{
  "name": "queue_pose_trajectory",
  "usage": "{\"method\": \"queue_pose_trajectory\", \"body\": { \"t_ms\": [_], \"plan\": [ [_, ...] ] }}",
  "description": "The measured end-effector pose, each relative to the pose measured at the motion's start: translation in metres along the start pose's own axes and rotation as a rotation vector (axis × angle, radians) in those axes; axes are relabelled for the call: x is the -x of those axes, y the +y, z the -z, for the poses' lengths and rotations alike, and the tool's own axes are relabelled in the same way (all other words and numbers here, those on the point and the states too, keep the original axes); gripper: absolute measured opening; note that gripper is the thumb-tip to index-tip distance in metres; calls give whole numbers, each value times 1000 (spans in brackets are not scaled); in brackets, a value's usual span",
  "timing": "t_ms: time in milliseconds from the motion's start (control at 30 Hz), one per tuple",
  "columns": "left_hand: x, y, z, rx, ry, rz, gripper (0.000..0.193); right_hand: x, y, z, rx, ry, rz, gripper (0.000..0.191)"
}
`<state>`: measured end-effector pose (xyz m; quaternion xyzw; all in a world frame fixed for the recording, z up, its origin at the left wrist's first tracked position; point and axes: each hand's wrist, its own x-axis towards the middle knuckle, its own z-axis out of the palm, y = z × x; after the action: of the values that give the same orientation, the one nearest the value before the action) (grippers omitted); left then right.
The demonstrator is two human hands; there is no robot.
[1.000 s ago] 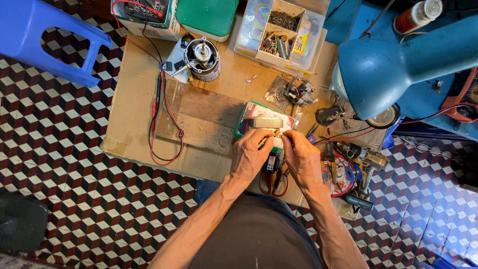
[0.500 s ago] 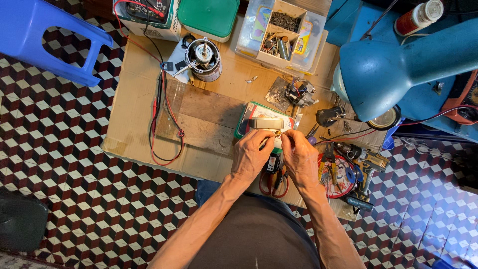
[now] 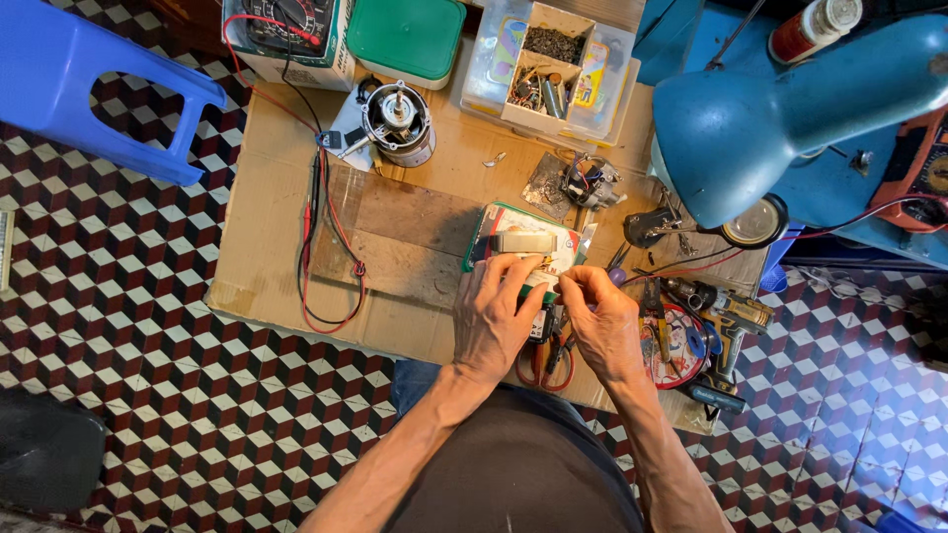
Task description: The person works at a cluttered workbench, manipulating a small motor and its wiring. They use pliers to strip wire insulation, a flashlight to illuminate the workspace, and a screwdriver to adjust components. The person also opens a small box to retrieve screws and continues to assemble or repair the motor.
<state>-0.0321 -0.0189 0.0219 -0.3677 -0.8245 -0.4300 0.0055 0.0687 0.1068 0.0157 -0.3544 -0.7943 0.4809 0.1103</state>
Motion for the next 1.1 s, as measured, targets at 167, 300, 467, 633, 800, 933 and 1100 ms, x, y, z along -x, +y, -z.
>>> {"method": "queue_pose_trajectory", "body": {
  "t_ms": [167, 300, 467, 633, 800, 933, 1100],
  "plan": [
    [-6, 3, 8, 136, -147, -97, 18, 14, 0, 11, -126, -86, -106, 16],
    [0, 0, 2, 155, -245, -81, 10, 24, 6, 19, -163, -115, -159, 17],
    [9, -1, -9, 249, -301, 1, 11, 29, 21, 26, -331, -165, -179, 24],
    [16, 5, -15, 349, -336, 125, 11, 39, 48, 40, -475, 0, -226, 32],
    [16, 13, -18, 424, -437, 353, 14, 63, 114, 48, -288, 69, -436, 32],
    [17, 17, -16, 352, -443, 319, 14, 86, 174, 7, 137, -108, -576, 34],
    [27, 18, -5, 267, -388, 252, 16, 104, 193, -43, 336, -71, -380, 36]
  ]
}}
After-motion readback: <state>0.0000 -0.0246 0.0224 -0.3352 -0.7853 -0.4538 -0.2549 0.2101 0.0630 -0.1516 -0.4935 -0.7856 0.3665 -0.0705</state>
